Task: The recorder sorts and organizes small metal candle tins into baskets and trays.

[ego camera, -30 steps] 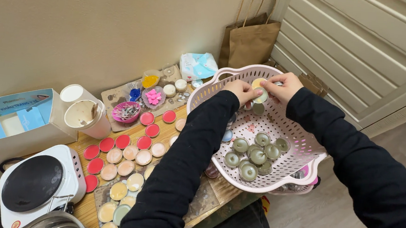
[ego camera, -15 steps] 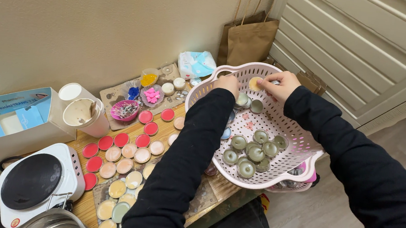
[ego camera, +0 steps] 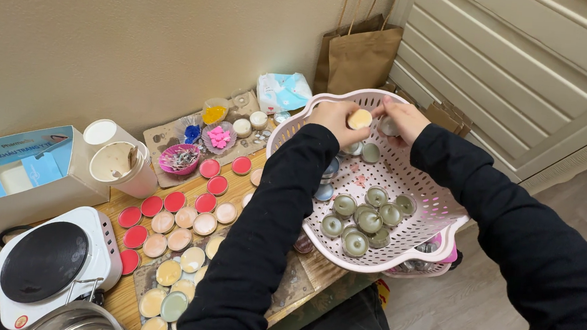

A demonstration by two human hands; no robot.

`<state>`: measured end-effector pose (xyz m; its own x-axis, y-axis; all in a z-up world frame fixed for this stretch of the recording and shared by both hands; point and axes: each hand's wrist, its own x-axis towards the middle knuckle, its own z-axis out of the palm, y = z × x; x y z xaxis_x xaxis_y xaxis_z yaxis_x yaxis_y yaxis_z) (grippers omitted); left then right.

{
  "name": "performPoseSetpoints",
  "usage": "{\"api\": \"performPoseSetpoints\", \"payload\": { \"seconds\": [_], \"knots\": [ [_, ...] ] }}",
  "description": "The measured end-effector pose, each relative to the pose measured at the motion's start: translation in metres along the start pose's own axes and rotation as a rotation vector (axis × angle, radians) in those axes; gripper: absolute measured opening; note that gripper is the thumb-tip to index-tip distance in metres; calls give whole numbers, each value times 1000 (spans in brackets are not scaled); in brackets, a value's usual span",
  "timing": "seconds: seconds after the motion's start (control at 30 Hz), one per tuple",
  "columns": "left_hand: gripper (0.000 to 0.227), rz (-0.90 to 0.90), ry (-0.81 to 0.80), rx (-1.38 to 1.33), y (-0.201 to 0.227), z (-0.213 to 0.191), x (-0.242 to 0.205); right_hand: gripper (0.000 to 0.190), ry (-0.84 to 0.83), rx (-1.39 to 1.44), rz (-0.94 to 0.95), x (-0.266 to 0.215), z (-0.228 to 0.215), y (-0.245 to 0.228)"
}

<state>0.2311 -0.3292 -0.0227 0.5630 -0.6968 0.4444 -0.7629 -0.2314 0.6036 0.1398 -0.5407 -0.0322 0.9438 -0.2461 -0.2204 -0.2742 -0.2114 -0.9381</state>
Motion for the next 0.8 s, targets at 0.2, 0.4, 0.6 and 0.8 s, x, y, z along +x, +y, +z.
{"api": "performPoseSetpoints", "payload": {
  "seconds": [0.2, 0.4, 0.6, 0.8],
  "knots": [
    [44, 11, 160, 35, 0, -9, -1, 67, -145, 168, 32, 25, -1, 24],
    [48, -1, 101, 19, 7, -11, -6, 70, -170, 102, -36, 16, -4, 14],
    [43, 50, -257, 134, 24, 6, -12, 69, -75, 285, -345, 4, -25, -2],
    [43, 298, -441, 327, 48, 51, -3, 71, -13, 332, -420, -1, -28, -9]
  ]
}}
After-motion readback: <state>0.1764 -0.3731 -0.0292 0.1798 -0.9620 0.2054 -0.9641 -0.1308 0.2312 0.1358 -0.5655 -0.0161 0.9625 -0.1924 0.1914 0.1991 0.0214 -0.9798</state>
